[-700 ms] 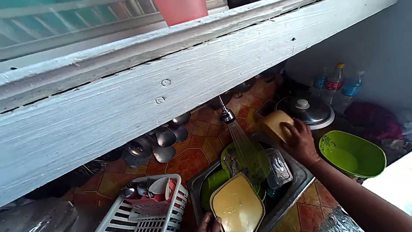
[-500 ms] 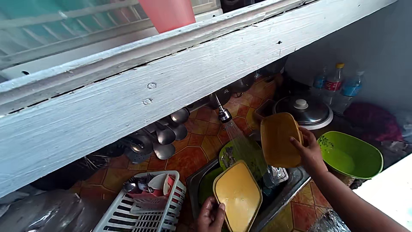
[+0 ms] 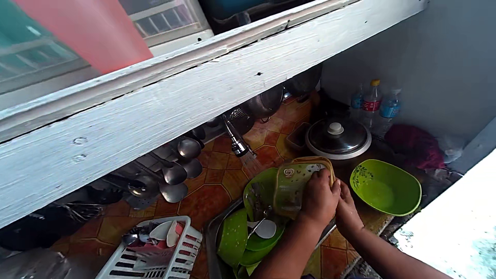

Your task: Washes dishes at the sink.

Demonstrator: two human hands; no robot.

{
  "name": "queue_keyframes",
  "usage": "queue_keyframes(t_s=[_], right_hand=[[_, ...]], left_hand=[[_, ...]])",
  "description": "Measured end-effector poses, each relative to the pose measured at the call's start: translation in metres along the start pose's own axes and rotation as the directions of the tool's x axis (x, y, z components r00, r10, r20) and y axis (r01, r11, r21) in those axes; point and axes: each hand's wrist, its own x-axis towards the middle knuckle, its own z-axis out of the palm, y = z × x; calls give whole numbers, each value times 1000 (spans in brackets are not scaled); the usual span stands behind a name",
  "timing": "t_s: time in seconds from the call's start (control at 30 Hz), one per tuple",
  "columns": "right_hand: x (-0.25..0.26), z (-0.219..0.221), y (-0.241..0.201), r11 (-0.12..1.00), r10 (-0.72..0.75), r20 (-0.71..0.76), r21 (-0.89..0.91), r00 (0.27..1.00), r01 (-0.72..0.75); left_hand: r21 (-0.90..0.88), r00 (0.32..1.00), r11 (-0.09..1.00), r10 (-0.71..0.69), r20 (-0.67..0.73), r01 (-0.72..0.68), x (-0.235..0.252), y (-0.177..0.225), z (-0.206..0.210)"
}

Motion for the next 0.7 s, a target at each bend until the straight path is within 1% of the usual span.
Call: queue_keyframes(t_s=[0.03, 0.07, 0.13, 0.17, 0.23, 0.27, 0.3, 0.33, 0.37, 0.4, 0.47, 0.57, 0.63, 0.7], right_hand=[[2, -4, -1, 996, 60, -3, 61, 998, -60], [5, -8, -3, 987, 115, -1, 117, 993, -114], [13, -16, -7, 958, 193, 25, 209, 981, -194], [16, -20, -8, 940, 222, 43, 256, 974, -225], [23, -28, -10, 908, 253, 77, 325, 964, -264], [26, -31, -13, 899, 265, 88, 337, 960, -279], [28, -33, -16, 894, 278, 95, 340, 956, -294], [30, -35, -18, 889, 290, 97, 342, 952, -305], [33, -37, -20, 891, 295, 99, 331, 950, -311], [35, -39, -21, 897, 298, 100, 312, 949, -314], [40, -43, -22, 905, 303, 116, 275, 946, -324], [45, -45, -28, 923, 297, 154, 208, 942, -325], [47, -44, -33, 929, 316, 187, 141, 930, -344], [50, -45, -32, 919, 348, 224, 110, 910, -378]], left_hand=[[8, 998, 1000, 3, 55, -3, 8, 3, 3], [-5, 998, 1000, 31, 56, -31, 13, 3, 3], [-33, 992, 995, 92, -89, -95, 19, -3, -7], [-14, 981, 996, 86, -175, -90, 19, -11, -16], [43, 954, 999, -3, -300, 16, 17, -40, -34], [28, 945, 994, -88, -316, 102, 14, -57, -40], [-26, 935, 980, -194, -296, 195, 9, -73, -42], [-94, 926, 954, -298, -233, 284, 3, -86, -40], [-164, 918, 925, -366, -155, 342, -3, -95, -35], [-238, 912, 897, -401, -88, 372, -8, -101, -27], [-391, 906, 836, -424, -13, 385, -15, -106, -9], [-552, 897, 756, -440, -32, 352, -15, -117, 8], [-631, 898, 700, -440, -12, 335, -12, -124, 5], [-662, 897, 670, -442, 9, 337, -10, -128, -3]])
